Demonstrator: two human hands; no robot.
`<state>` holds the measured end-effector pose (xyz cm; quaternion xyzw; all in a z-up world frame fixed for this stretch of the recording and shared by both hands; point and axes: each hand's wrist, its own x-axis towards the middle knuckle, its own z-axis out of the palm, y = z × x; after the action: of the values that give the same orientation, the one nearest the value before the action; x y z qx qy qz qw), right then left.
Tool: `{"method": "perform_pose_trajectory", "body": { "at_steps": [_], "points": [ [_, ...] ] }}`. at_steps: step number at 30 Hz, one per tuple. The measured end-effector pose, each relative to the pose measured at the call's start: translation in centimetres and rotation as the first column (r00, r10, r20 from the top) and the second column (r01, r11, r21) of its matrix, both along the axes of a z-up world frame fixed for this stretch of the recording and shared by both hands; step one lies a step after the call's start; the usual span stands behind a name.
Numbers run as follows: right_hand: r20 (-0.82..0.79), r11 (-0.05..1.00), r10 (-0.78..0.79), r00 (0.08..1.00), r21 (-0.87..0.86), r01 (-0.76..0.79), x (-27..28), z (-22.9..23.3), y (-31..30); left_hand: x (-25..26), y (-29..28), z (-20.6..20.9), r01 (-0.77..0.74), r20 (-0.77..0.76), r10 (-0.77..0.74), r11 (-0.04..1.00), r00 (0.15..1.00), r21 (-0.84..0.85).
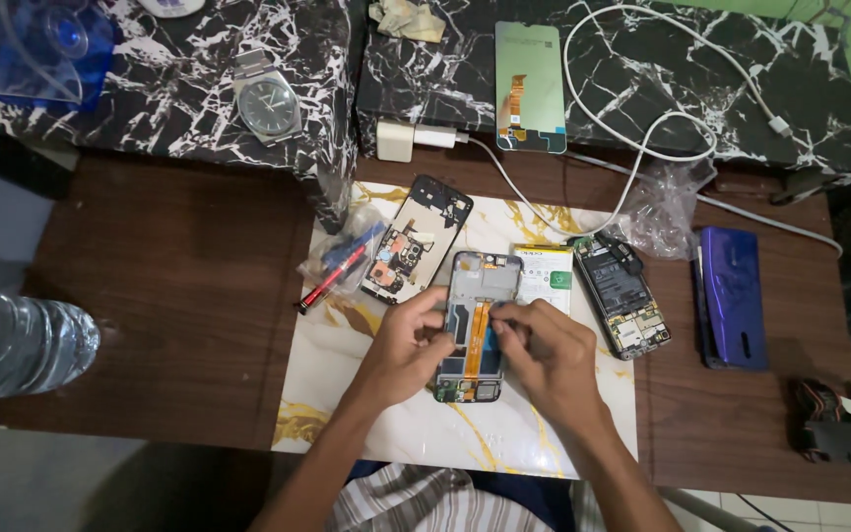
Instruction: Disassembling and inspecting parts of a mobile smartphone on a workspace.
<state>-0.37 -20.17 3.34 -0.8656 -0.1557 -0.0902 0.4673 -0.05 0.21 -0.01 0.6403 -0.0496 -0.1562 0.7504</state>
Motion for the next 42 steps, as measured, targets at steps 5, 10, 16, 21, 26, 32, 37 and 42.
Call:
{"method": "perform_pose_trajectory", "body": {
  "at_steps": [5, 10, 16, 21, 26, 32, 37, 42],
  "points": [
    [-0.074, 0.999, 0.004, 0.997, 0.042, -0.001, 0.1, -0.3, -0.3, 0.0, 0.1, -0.1, 0.024, 0.068, -0.022, 0.999, 0.997, -0.029],
    [-0.058, 0.997, 0.065, 0.996, 0.032, -0.064, 0.4, -0.7, -0.8, -0.1, 0.2, 0.3, 0.039, 0.099, -0.034, 0.998, 0.994, -0.054],
    [-0.049, 0.996, 0.084, 0.995, 0.02, -0.084, 0.6, -0.6, -0.8, -0.2, 0.0, -0.7, 0.022, 0.073, -0.02, 0.999, 0.997, -0.03],
    [-0.085, 0.997, 0.073, 0.994, 0.001, -0.073, 0.5, -0.8, -0.9, -0.2, 0.0, -0.6, 0.012, 0.035, -0.013, 1.0, 0.999, 0.007],
    [-0.044, 0.99, 0.122, 0.992, 0.079, -0.118, 0.4, -0.8, -0.8, 0.0, -0.1, -0.6, -0.001, 0.043, -0.001, 0.999, 0.999, 0.04],
    [-0.061, 0.998, 0.06, 0.996, -0.015, -0.061, 0.3, -0.6, -0.6, 0.0, -0.5, 0.1, -0.008, -0.018, 0.007, 0.998, 1.0, -0.064],
    [0.003, 0.991, 0.13, 0.992, 0.021, -0.13, 0.3, -0.8, -0.5, 0.1, -0.9, -0.3, -0.051, 0.086, 0.052, 0.999, 0.995, -0.019],
    [-0.023, 0.992, 0.125, 0.992, 0.024, -0.124, 0.1, -0.9, -0.4, 0.3, -0.9, -0.1, -0.043, 0.016, 0.044, 0.998, 0.999, -0.04]
  ]
}}
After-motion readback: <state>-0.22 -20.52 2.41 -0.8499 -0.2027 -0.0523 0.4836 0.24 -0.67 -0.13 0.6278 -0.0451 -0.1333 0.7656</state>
